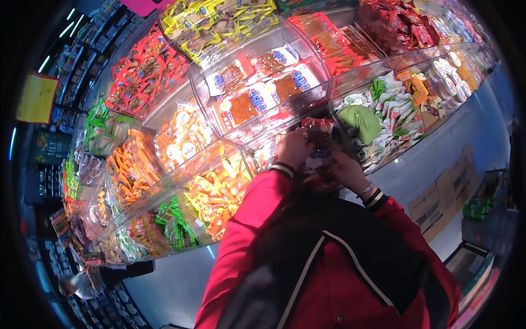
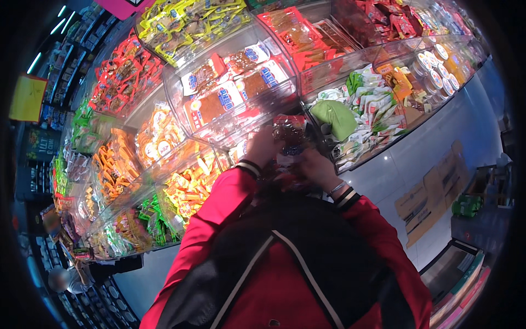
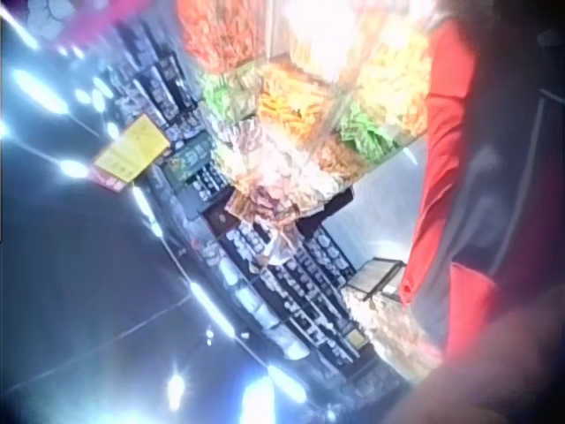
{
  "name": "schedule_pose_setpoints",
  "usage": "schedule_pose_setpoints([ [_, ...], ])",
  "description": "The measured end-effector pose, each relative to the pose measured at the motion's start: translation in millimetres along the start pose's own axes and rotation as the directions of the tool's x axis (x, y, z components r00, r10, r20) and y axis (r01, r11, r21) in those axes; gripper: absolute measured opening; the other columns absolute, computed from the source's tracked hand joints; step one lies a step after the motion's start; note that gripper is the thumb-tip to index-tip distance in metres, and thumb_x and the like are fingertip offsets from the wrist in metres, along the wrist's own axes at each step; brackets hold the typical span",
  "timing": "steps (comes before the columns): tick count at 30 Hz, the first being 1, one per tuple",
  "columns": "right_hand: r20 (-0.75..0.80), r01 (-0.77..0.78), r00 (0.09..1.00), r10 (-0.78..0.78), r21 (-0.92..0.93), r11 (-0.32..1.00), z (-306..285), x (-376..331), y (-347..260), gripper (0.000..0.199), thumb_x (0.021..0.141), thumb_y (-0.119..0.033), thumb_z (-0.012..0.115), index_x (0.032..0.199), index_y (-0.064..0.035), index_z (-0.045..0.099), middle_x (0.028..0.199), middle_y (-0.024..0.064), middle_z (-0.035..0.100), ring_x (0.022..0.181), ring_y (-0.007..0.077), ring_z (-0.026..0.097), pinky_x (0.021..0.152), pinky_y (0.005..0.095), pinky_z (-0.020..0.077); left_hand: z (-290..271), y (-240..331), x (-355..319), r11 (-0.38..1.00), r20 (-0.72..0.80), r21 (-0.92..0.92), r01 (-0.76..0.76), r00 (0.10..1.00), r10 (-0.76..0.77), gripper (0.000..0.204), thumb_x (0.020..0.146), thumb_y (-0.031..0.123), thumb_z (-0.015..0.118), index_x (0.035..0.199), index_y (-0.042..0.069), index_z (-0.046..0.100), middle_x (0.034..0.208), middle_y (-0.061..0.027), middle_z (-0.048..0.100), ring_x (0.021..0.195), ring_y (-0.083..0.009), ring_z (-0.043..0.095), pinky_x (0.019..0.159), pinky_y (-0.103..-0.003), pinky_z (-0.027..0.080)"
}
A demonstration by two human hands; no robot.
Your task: The person repeatedly picks up small packaged snack items from a display bin, briefly turns them over, and places them back into the same bin. The action is repeated continuously across the clip without any visible change in the arrangement or destination of the items.
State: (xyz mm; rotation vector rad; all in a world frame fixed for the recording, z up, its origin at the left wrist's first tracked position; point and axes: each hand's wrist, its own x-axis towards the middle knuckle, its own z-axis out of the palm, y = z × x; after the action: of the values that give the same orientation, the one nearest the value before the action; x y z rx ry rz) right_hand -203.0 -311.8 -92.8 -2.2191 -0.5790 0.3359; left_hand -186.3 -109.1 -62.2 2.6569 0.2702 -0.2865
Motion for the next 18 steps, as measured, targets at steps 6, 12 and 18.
schedule_pose_setpoints([
  [6,-0.042,0.037,0.998,-0.039,-0.052,0.998,-1,-6,3,0.025,0.08,-0.02,0.052,0.101,-0.0083,0.056,0.097,0.0141,0.057,0.089,0.0333,0.057,0.075,0.0402,0.0474,5,23,13,0.986,-0.032,-0.157,0.047,0.998,-0.053,0.054,0.062,0.027,0.073,0.102,-0.001,0.052,0.095,-0.0172,0.062,0.091,-0.0316,0.06,0.077,-0.038,0.048],
  [12,-0.069,-0.086,0.993,0.094,0.112,0.99,1,-3,6,0.029,0.082,-0.023,0.053,0.106,-0.007,0.055,0.1,0.0148,0.058,0.092,0.0297,0.058,0.078,0.0382,0.0471,22,6,25,0.744,0.097,-0.664,0.067,0.995,-0.003,0.027,0.067,0.01,0.069,0.089,-0.002,0.062,0.082,-0.0122,0.065,0.078,-0.0222,0.062,0.067,-0.031,0.048],
  [18,0.0,-0.095,0.975,0.221,0.901,0.422,-26,9,-38,0.036,0.088,-0.017,0.049,0.12,-0.0018,0.045,0.11,0.0093,0.056,0.1,0.0174,0.054,0.086,0.0295,0.0431,-53,22,-31,0.048,0.246,-0.969,0.241,0.961,0.124,0.022,0.077,-0.005,0.056,0.098,-0.001,0.061,0.09,-0.0066,0.064,0.079,-0.0148,0.06,0.075,-0.027,0.048],
])
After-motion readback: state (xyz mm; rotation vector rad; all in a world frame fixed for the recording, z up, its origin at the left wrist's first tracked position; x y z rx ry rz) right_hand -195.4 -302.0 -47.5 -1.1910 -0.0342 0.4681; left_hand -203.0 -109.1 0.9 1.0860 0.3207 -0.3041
